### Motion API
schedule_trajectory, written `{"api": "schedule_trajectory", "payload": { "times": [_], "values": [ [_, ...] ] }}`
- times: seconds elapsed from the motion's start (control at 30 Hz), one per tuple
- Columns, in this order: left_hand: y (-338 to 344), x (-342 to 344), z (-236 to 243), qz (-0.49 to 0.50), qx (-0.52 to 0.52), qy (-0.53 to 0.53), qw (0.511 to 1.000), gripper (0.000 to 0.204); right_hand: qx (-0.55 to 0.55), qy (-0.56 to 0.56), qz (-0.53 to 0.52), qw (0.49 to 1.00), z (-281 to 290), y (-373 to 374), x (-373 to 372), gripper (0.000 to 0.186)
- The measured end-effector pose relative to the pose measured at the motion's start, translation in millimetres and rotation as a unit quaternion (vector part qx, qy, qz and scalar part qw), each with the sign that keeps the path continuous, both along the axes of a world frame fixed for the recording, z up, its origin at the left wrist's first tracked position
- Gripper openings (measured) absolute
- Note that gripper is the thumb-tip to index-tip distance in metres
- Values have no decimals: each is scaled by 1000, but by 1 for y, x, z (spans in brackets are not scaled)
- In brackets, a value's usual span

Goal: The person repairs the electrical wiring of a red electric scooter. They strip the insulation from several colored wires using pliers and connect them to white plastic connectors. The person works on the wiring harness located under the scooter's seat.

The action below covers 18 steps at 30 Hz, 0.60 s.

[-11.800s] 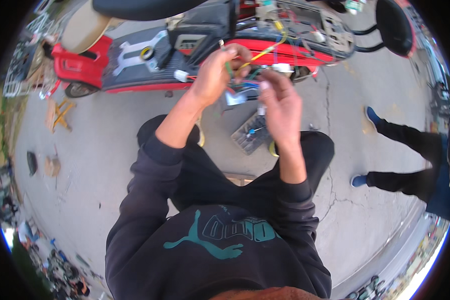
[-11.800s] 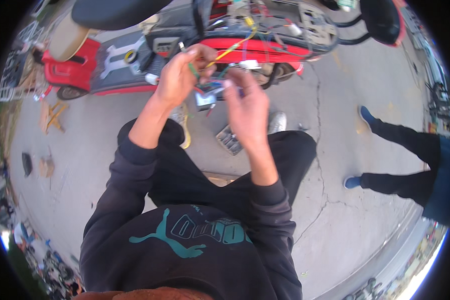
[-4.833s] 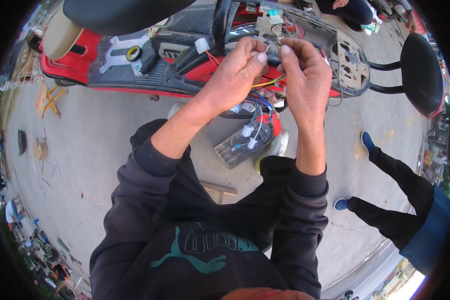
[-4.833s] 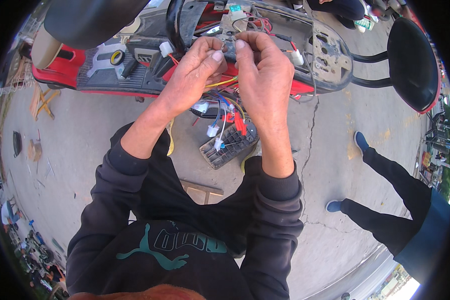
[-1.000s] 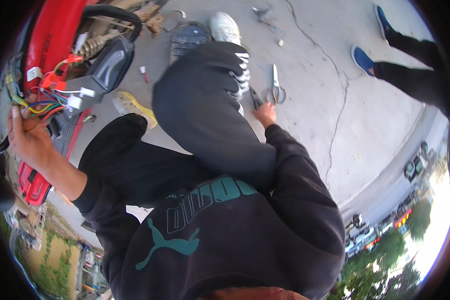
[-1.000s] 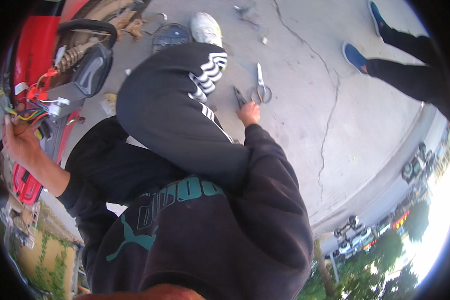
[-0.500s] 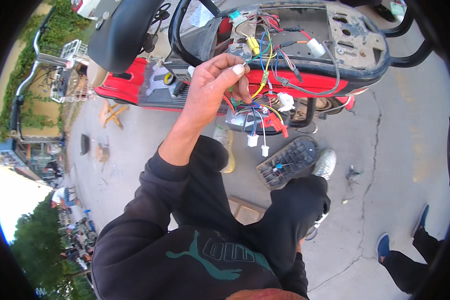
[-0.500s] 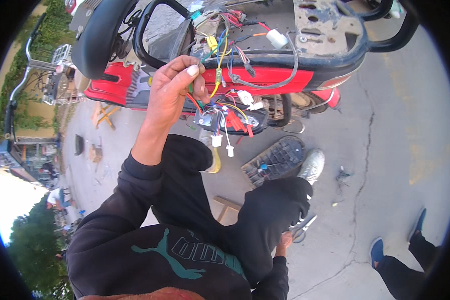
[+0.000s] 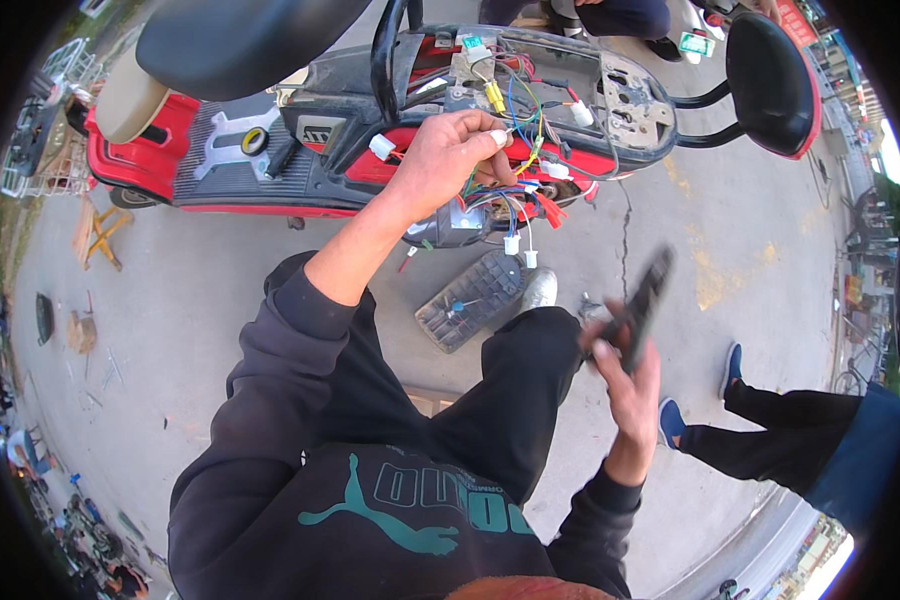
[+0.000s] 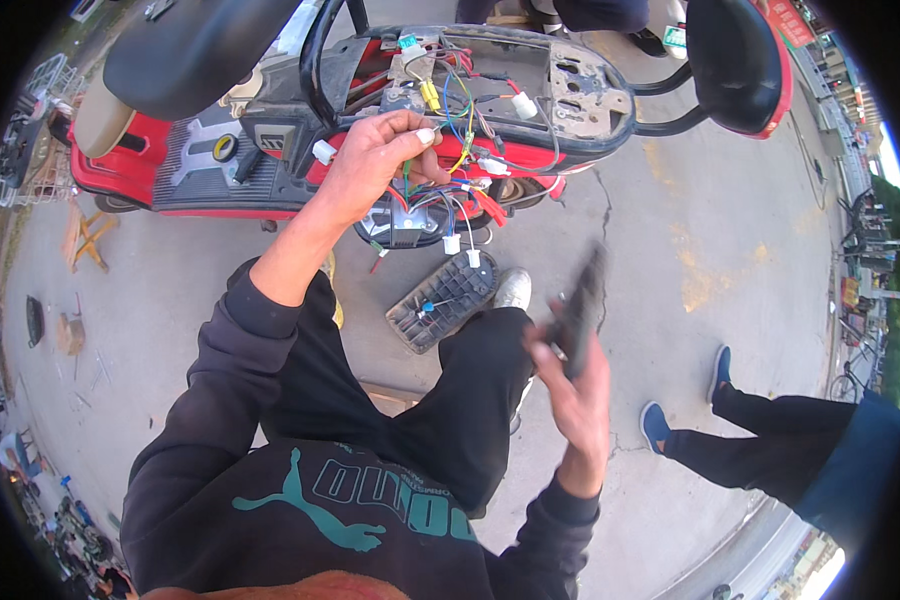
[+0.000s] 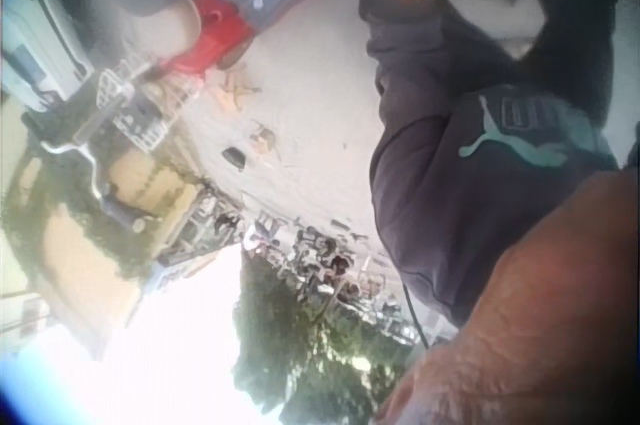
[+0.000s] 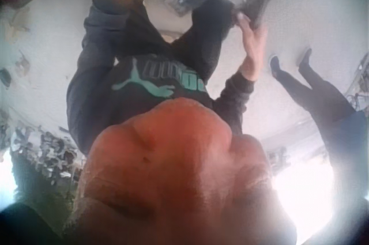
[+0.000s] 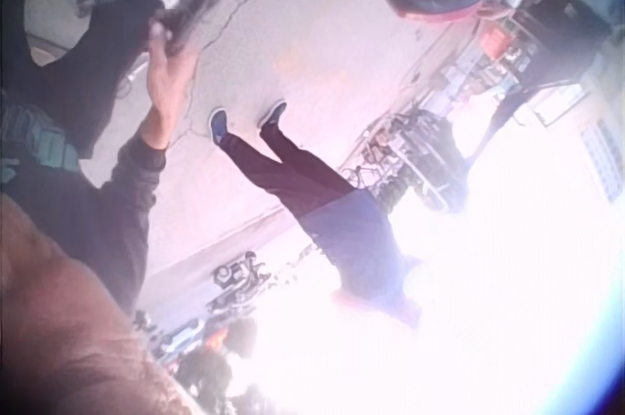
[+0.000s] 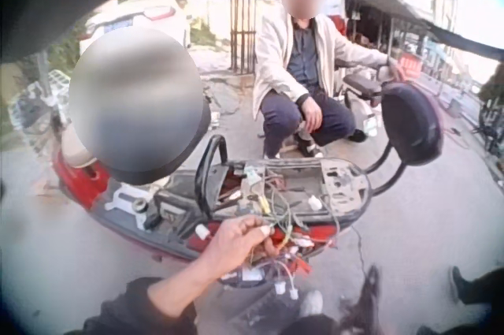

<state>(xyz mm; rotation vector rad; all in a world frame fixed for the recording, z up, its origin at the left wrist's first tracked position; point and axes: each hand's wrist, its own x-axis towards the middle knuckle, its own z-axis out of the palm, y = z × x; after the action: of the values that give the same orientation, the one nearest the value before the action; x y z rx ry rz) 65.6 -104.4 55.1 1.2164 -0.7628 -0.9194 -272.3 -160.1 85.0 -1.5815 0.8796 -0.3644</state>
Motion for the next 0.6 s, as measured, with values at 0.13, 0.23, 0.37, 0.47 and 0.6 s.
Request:
{"api": "schedule_trajectory", "payload": {
  "times": [0.13, 0.23, 0.37, 0.47, 0.6],
  "values": [
    [-1, 2, -4, -15, -1, 14, 1000, 21, -50, 21, 125, 991, 29, 8, 89, 36],
    [-2, 5, -6, -10, -7, 31, 999, 21, -98, 136, 132, 977, 30, 13, 119, 35],
    [1, 7, 3, -13, -1, 48, 999, 23, -200, 152, 84, 964, 15, 14, 122, 35],
    [6, 11, 6, -23, 19, 32, 999, 24, -200, 180, 72, 960, 11, 9, 123, 36],
    [3, 14, -1, -18, 20, 9, 1000, 22, -248, 222, 95, 938, 11, -1, 124, 47]
  ]
}}
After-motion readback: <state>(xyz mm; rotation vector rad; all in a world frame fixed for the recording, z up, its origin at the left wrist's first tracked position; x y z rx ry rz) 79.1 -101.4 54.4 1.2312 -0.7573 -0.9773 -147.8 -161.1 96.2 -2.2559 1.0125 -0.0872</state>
